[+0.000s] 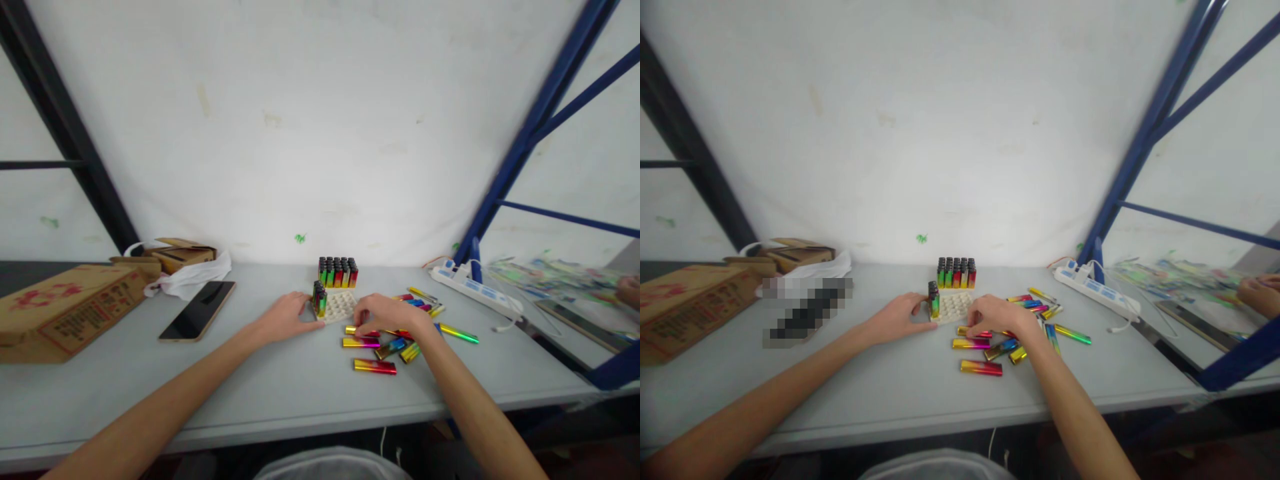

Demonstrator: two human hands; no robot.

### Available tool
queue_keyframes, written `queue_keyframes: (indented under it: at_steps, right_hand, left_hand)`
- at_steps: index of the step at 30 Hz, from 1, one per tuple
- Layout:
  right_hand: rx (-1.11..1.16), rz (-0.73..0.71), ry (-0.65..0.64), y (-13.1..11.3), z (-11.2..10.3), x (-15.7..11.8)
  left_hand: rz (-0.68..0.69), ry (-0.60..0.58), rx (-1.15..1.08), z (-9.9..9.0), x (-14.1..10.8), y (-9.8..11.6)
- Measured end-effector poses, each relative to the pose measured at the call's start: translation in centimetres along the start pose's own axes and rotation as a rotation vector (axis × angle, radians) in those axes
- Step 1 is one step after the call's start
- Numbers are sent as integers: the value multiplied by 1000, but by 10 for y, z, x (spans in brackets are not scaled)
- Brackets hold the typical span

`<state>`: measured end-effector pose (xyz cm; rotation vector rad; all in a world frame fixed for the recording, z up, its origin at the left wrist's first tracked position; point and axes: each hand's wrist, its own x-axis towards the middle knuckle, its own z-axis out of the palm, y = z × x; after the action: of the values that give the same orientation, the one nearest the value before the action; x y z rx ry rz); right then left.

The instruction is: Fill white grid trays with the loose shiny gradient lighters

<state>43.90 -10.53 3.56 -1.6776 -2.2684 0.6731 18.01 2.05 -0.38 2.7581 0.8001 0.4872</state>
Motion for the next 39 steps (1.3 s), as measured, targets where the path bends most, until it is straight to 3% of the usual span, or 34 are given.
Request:
queue_keyframes:
  at_steps: [4,10,14,16,20,25,28,31,35,39]
  right_hand:
    - [-17,-24,43,-2,2,2]
    - [-25,-108,294,-5,-8,8]
    - [144,-105,518,1,-2,21]
    - [252,-60,570,4,3,27]
    - [356,-7,540,5,12,35]
    - [483,-120,397,-4,19,39]
    - [643,-113,363,-10,26,42]
    - [637,-46,429,-15,34,45]
    - [348,20,633,-19,42,47]
    - [283,96,689,-21,47,49]
  left_hand:
    - [8,-2,1,1,-1,-3]
    - [10,-9,-31,1,0,-6]
    - [8,-16,-38,0,1,-6]
    - [13,-24,-32,0,1,-5]
    - [20,-20,-27,-1,1,-4]
    - [26,-23,-25,1,1,-6]
    - [20,-27,-16,1,1,-7]
    - [36,-28,-13,1,0,-7]
    - [46,-32,-15,-1,0,-6]
    - [23,-32,2,-3,0,-3]
